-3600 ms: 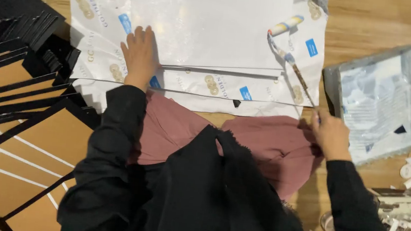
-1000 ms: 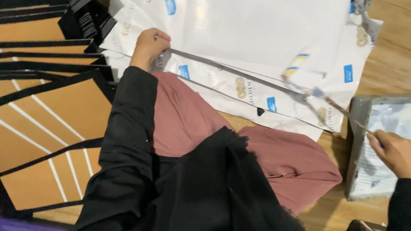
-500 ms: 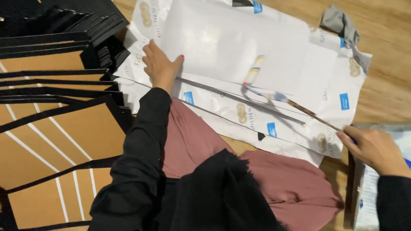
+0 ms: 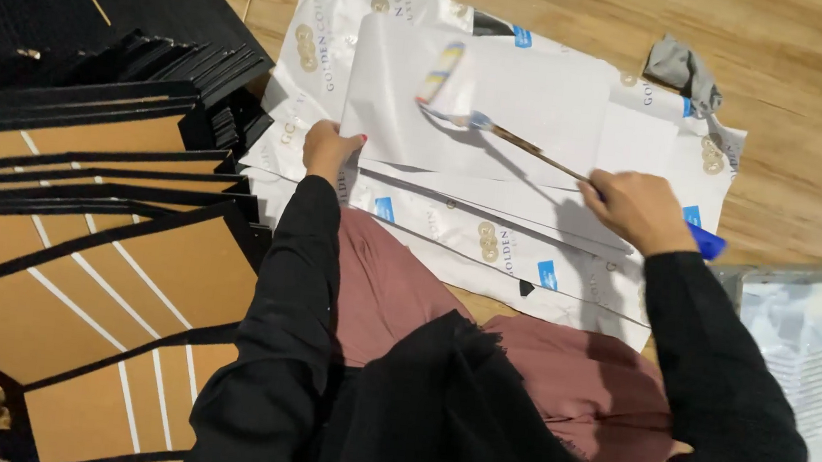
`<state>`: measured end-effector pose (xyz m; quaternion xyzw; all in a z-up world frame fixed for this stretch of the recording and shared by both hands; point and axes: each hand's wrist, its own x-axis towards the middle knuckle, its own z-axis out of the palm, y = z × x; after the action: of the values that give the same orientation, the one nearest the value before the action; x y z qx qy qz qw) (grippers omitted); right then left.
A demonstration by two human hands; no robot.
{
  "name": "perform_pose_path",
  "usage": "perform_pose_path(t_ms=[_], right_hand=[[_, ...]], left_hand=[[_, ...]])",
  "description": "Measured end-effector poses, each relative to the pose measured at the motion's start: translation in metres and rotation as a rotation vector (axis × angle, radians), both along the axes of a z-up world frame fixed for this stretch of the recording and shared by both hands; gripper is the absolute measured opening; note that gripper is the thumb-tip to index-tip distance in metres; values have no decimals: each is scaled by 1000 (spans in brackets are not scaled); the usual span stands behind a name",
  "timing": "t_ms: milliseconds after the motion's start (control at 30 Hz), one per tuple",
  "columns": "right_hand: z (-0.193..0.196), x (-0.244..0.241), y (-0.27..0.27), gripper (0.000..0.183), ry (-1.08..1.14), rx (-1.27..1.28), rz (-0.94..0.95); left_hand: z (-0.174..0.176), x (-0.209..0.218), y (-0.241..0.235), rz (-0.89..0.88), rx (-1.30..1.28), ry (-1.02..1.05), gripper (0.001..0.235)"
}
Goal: Applying glue to white sheets of paper or cardboard using a small paint roller and stacking them.
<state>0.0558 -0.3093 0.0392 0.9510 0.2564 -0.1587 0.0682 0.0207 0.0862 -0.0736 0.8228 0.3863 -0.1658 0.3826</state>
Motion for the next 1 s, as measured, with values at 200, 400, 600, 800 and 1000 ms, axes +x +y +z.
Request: perform_pose_path(t_ms=[200, 400, 600, 800, 1000], right_hand=[[-9, -6, -37, 35, -59, -24, -78], [0, -86, -145, 37, -8, -166, -284], [-24, -65, -35, 19, -121, 199, -146], [-32, -32, 13, 25, -150, 265, -113], [-40, -128, -133, 37, -37, 186, -559]], left_hand=[[-10, -5, 8, 59, -44, -89, 42], [-38, -2, 14, 188, -218, -177, 42], [-9, -11, 5, 260, -374, -201, 65], [-6, -10, 17, 198, -614, -361, 68], [13, 34, 7, 463, -1036, -455, 36]])
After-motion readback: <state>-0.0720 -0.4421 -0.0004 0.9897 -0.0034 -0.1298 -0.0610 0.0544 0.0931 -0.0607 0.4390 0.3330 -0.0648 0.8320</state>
